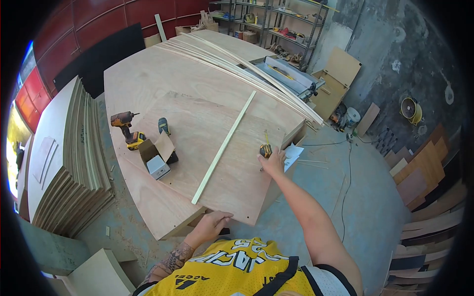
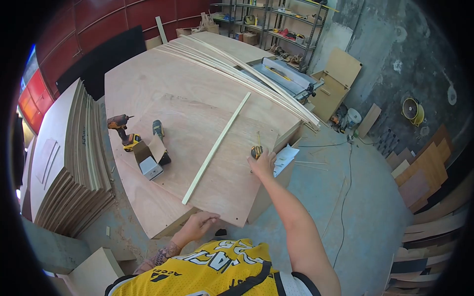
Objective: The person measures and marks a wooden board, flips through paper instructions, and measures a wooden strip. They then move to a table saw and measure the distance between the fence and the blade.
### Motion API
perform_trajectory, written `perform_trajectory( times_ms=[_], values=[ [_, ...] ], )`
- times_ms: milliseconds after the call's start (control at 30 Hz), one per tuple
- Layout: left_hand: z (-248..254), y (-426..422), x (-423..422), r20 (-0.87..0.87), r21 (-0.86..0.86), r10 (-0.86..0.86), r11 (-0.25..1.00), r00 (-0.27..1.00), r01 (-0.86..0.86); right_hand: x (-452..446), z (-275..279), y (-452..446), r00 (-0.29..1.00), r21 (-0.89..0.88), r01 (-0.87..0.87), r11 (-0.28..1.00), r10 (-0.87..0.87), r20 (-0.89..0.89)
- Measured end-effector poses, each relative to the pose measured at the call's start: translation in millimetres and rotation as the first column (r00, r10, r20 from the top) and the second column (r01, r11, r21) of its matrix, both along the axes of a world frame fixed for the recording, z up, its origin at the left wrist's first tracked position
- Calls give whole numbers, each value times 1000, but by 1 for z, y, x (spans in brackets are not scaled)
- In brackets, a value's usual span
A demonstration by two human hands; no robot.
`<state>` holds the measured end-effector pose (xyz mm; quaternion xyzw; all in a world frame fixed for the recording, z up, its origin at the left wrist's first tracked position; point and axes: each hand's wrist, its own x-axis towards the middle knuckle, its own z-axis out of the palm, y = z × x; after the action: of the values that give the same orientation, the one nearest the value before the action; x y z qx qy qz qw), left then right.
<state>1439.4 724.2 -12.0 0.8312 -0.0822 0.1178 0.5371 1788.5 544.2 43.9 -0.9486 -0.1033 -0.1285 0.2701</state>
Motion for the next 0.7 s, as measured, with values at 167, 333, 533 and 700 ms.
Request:
perform_trajectory(
  times_ms=[167,333,533,700],
  values=[
    [38,49,51,11,19,63,998,998,-64,67,-15,49,988,-103,152,983,-155,-20],
    [7,52,91,52,-31,97,995,994,-95,126,-49,34,997,-253,48,966,-60,-39],
    [11,34,108,55,-130,143,982,988,-135,72,-41,-6,740,386,-271,882,448,-503],
    [-24,13,154,-276,-383,169,884,946,-270,-64,-28,-42,460,610,-418,673,736,-497]
  ],
)
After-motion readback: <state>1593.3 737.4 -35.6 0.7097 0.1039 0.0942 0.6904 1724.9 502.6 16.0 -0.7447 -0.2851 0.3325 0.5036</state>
